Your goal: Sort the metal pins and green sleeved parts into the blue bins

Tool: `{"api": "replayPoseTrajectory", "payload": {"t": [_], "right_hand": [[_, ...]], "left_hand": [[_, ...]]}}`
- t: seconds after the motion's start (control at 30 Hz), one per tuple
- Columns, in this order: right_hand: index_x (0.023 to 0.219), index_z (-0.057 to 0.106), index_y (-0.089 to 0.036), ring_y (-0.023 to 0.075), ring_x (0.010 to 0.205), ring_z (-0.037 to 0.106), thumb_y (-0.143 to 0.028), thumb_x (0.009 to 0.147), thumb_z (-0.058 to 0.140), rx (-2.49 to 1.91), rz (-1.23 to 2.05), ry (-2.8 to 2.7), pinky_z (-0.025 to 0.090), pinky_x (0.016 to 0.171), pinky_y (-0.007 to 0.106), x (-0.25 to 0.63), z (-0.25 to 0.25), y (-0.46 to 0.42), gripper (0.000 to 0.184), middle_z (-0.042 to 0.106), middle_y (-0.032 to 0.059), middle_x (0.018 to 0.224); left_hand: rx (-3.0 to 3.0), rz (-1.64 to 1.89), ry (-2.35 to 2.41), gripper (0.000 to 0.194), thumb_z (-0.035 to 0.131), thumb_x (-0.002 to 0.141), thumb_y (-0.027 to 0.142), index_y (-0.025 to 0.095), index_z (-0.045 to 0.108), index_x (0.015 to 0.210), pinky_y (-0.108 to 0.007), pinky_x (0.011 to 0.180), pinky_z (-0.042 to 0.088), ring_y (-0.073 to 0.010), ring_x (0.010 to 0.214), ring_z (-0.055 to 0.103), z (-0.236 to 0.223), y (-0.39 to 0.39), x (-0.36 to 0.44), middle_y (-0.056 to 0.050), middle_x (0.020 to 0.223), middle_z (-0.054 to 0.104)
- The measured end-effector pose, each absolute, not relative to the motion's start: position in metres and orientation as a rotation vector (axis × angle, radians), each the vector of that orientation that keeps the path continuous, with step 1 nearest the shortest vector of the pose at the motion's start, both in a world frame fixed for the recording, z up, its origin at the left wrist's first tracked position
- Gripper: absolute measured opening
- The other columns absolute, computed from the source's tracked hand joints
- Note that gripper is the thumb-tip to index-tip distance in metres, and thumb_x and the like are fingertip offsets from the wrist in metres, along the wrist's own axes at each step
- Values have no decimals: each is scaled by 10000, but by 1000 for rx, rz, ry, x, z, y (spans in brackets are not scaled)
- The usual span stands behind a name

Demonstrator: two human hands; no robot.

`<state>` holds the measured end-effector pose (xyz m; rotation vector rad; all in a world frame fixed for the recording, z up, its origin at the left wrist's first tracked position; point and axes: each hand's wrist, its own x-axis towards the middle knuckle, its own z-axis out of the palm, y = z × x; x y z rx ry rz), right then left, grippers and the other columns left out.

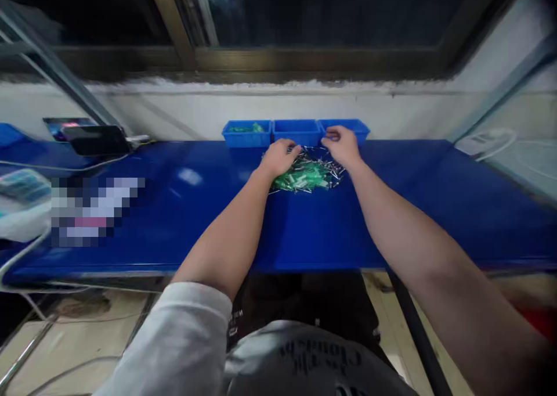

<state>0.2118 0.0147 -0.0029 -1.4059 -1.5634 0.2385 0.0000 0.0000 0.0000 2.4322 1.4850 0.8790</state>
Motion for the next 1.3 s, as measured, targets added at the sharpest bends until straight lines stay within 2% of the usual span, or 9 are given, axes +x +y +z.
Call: {"api": "replayPoseTrajectory", "payload": {"t": [0.27,0.47,0.63,0.77,0.9,1.1,1.3], "right_hand": [[986,784,-181,301,1094,650,-328,775,744,-1464,259,-2086,477,1015,476,187,-8,-3,261,754,110,1061],[831,785,-184,247,919,683,-250,794,702,-1426,255,-2116,502,926,404,182,-3,-8,113,761,79,915],[810,770,-183,231,874,674,-206,786,692,-1422,260,-2091,494,890,380,182,-5,-6,85,752,64,867],[849,775,-182,244,920,671,-219,814,674,-1375,236,-2093,481,914,395,182,-6,-5,113,759,77,930],[921,777,-183,244,926,674,-253,875,607,-1280,240,-2073,477,903,390,181,-3,-7,189,766,76,961],[862,751,-160,210,789,658,-296,899,580,-1209,358,-2010,483,771,338,176,0,-8,222,745,64,818],[804,695,-159,164,639,607,-467,817,718,-1222,636,-1809,477,646,303,172,0,-8,309,682,42,679]], "left_hand": [[2540,668,1412,330,495,947,315,162,767,1056,-330,959,490,-246,1064,658,-1,1,-3,-103,1138,733],[2536,676,1406,307,527,921,307,180,772,1055,-334,944,494,-254,1051,665,-3,4,-4,-94,1125,743],[2541,682,1401,302,537,908,311,184,777,1039,-329,932,499,-256,1025,675,-5,6,-5,-84,1104,751],[2561,699,1395,296,536,904,302,182,776,1031,-346,950,501,-261,1042,668,-5,6,-6,-93,1100,748],[2585,816,1315,317,541,898,273,159,746,1110,-375,1010,482,-261,1110,645,-2,1,-5,-108,1161,728],[2494,986,1155,352,579,858,190,150,708,1183,-335,963,509,-225,1026,681,2,-3,-4,-87,1129,746],[2421,1041,1194,234,562,888,191,156,751,1021,-310,867,517,-203,883,686,1,0,-3,-67,967,771]]}}
